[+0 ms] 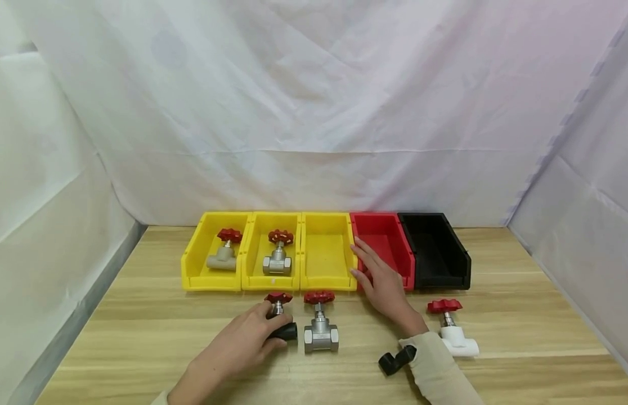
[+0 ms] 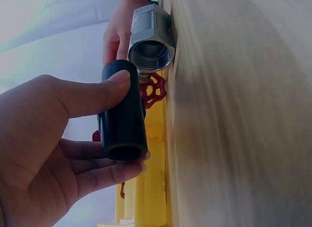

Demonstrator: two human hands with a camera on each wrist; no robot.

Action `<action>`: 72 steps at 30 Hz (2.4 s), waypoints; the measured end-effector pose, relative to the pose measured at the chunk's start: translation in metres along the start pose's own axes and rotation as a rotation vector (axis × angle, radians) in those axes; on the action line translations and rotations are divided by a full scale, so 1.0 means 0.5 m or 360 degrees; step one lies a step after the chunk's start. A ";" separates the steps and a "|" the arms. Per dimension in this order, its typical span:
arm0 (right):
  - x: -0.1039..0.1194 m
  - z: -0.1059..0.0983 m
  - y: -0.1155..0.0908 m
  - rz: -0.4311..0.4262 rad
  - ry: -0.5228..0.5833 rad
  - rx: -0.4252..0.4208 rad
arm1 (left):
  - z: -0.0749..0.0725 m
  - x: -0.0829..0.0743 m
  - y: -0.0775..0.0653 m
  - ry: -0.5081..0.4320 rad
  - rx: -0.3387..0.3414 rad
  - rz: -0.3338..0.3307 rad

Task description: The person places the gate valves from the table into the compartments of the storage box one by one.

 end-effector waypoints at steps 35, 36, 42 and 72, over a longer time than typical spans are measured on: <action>0.002 0.006 -0.002 -0.0073 0.0007 -0.0026 | -0.075 -0.025 0.124 0.0130 -0.0227 0.0152; 0.003 0.006 -0.002 -0.0072 0.0007 -0.0026 | -0.076 -0.024 0.128 0.0128 -0.0234 0.0148; 0.004 0.000 -0.001 -0.0068 0.0005 -0.0053 | -0.080 -0.022 0.153 0.0119 -0.0247 0.0138; -0.002 0.000 -0.002 -0.0079 0.0009 -0.0054 | -0.040 -0.006 0.290 0.0250 -0.0160 0.0019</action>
Point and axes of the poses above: each hand's wrist, its own y-axis towards the middle knuckle, its own z-axis out of the palm, x = y × z, the point moved 8 cm from there along y, towards the middle knuckle, and after that the axes turned 4 degrees about y, right-handed, at the moved point
